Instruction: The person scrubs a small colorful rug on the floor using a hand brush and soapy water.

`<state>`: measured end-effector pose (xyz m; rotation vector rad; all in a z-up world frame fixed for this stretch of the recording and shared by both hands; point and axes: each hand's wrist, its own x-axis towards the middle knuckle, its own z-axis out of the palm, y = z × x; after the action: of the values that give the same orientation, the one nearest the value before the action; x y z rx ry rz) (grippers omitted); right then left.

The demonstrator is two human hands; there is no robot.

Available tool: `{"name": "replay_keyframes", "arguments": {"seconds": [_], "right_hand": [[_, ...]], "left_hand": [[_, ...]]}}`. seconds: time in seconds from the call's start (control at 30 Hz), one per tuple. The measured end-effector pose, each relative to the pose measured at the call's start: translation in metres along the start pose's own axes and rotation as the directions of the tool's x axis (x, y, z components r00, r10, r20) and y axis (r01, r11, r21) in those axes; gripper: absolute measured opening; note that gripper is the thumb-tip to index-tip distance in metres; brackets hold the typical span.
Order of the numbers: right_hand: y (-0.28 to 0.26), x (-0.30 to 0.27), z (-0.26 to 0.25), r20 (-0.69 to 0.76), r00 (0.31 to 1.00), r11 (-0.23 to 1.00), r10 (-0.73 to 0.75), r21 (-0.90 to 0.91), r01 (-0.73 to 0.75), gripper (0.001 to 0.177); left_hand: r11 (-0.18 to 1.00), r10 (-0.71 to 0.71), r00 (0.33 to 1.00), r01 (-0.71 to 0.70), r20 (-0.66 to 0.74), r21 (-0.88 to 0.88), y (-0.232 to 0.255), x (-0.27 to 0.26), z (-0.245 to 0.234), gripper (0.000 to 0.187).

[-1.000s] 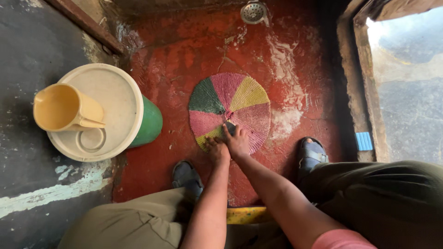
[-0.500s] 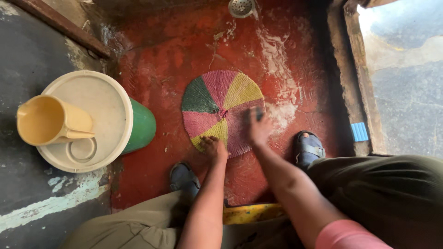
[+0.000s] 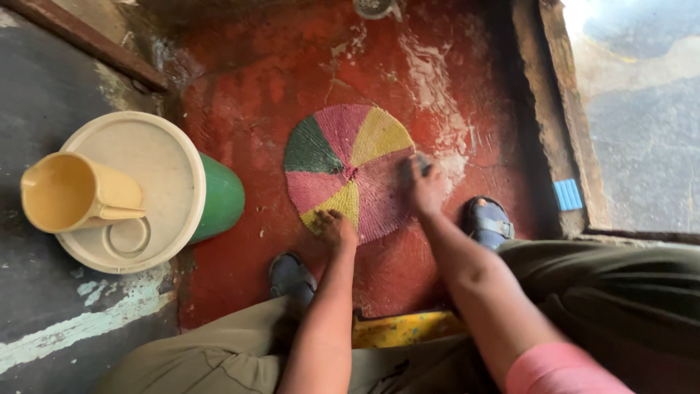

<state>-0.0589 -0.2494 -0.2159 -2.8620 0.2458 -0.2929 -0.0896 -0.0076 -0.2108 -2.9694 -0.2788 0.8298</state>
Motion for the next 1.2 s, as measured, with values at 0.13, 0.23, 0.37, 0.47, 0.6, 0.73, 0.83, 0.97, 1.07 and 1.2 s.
{"name": "replay_keyframes", "arguments": {"seconds": [0.13,0.23,0.37,0.47,0.6,0.73,0.83,0.97,1.07,1.2], "right_hand": [[0.013,0.004,0.005,-0.101,0.972,0.975,0.211,-0.044,-0.216,0.065],[-0.041,-0.003,0.014,0.295,0.787,0.576,0.542,0.552,-0.603,0.052],[-0.135,-0.048,0.013,0.078,0.987,0.984,-0.14,0.125,0.13,0.057],[-0.15,-0.057,0.005,0.065,0.968,0.959,-0.244,0.164,0.231,0.063],[-0.094,-0.042,0.01,0.159,0.962,0.968,-0.221,0.157,0.197,0.058],[-0.016,-0.027,0.004,-0.013,1.0,0.999,-0.01,-0.036,0.01,0.068],[0.011,-0.021,0.012,0.155,0.945,0.957,0.288,-0.071,-0.281,0.067],[-0.021,-0.028,0.031,0.074,0.935,0.93,0.346,0.105,-0.352,0.046],[-0.089,-0.057,0.029,0.207,0.978,0.999,-0.025,-0.029,0.031,0.062],[-0.148,-0.075,0.003,0.245,0.936,0.959,-0.254,0.186,0.212,0.051]], "left_hand": [[0.999,-0.011,1.0,0.01,-0.021,-0.047,-0.001,-0.002,-0.003,0.125],[0.995,0.021,0.997,-0.028,-0.079,-0.096,-0.003,-0.008,-0.003,0.121],[0.987,0.022,0.989,-0.045,-0.149,-0.154,-0.015,-0.02,0.008,0.117],[0.983,0.041,0.979,-0.075,-0.199,-0.169,-0.019,-0.022,0.006,0.114],[0.978,0.028,0.986,-0.061,-0.165,-0.198,-0.012,-0.027,-0.008,0.111],[0.985,-0.01,0.999,0.004,-0.032,-0.17,-0.003,-0.024,-0.018,0.117],[0.986,-0.044,0.999,0.04,-0.019,-0.163,0.001,-0.02,-0.014,0.116],[0.986,-0.024,0.999,0.018,-0.039,-0.165,-0.001,-0.02,-0.003,0.116],[0.983,0.053,0.978,-0.087,-0.203,-0.161,-0.01,-0.024,0.013,0.112],[0.97,0.091,0.973,-0.136,-0.213,-0.203,-0.027,-0.022,0.028,0.108]]}}
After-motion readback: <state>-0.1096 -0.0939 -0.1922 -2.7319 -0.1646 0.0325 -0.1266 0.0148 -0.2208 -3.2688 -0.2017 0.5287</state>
